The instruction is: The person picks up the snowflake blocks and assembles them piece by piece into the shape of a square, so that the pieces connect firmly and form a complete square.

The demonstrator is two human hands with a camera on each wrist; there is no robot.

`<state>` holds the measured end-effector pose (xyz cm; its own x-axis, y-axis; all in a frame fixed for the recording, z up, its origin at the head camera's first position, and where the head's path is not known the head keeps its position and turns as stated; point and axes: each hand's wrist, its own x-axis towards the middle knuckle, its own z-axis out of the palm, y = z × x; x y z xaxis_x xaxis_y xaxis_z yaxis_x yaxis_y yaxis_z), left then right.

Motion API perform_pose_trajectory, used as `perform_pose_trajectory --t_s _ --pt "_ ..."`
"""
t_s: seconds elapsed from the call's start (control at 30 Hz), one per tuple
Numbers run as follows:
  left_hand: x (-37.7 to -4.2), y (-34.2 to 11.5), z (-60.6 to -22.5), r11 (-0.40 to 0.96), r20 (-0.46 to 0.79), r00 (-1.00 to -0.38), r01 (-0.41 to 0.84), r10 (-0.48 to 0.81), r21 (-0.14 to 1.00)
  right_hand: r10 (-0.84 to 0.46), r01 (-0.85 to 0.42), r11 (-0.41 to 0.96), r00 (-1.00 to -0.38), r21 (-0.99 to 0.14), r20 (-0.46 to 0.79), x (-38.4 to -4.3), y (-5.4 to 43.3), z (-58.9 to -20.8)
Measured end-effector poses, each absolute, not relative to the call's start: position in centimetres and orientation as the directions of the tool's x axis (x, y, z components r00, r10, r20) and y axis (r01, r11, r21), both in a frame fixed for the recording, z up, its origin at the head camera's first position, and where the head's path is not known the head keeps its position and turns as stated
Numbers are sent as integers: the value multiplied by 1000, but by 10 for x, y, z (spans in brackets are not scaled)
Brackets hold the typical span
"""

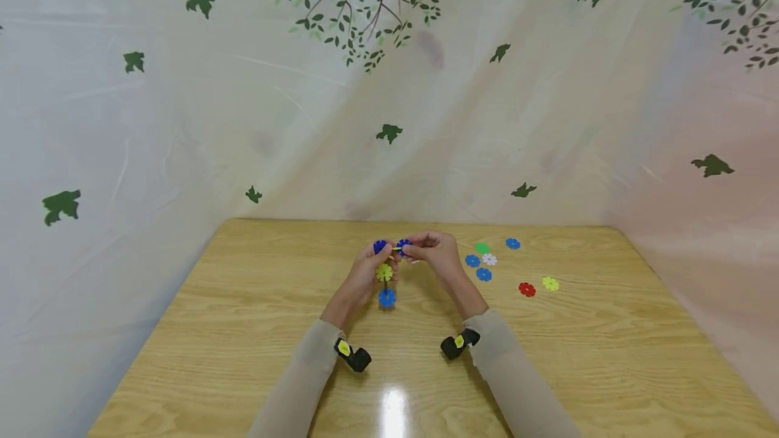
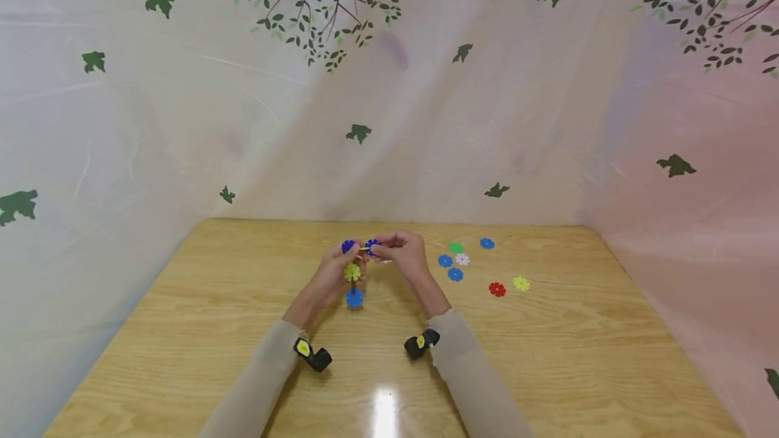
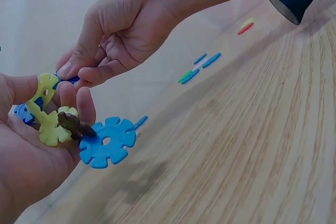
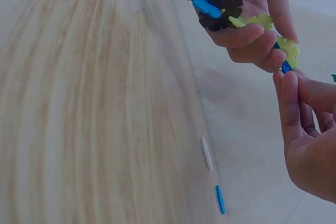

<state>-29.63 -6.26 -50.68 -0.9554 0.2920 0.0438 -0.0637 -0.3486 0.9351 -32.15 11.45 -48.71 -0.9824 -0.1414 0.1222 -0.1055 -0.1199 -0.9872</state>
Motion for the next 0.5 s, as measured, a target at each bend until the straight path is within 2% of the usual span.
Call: perform_pose_trajectory --t_s 0.33,0.5 --pt "-296 -64 -508 -356 48 -952 -65 301 932 -120 -107 -146 -985 -984 125 -322 112 -488" --pt "-297 -63 -508 -343 50 -951 -61 306 937 -150 -103 -141 -981 -985 124 -322 116 -490"
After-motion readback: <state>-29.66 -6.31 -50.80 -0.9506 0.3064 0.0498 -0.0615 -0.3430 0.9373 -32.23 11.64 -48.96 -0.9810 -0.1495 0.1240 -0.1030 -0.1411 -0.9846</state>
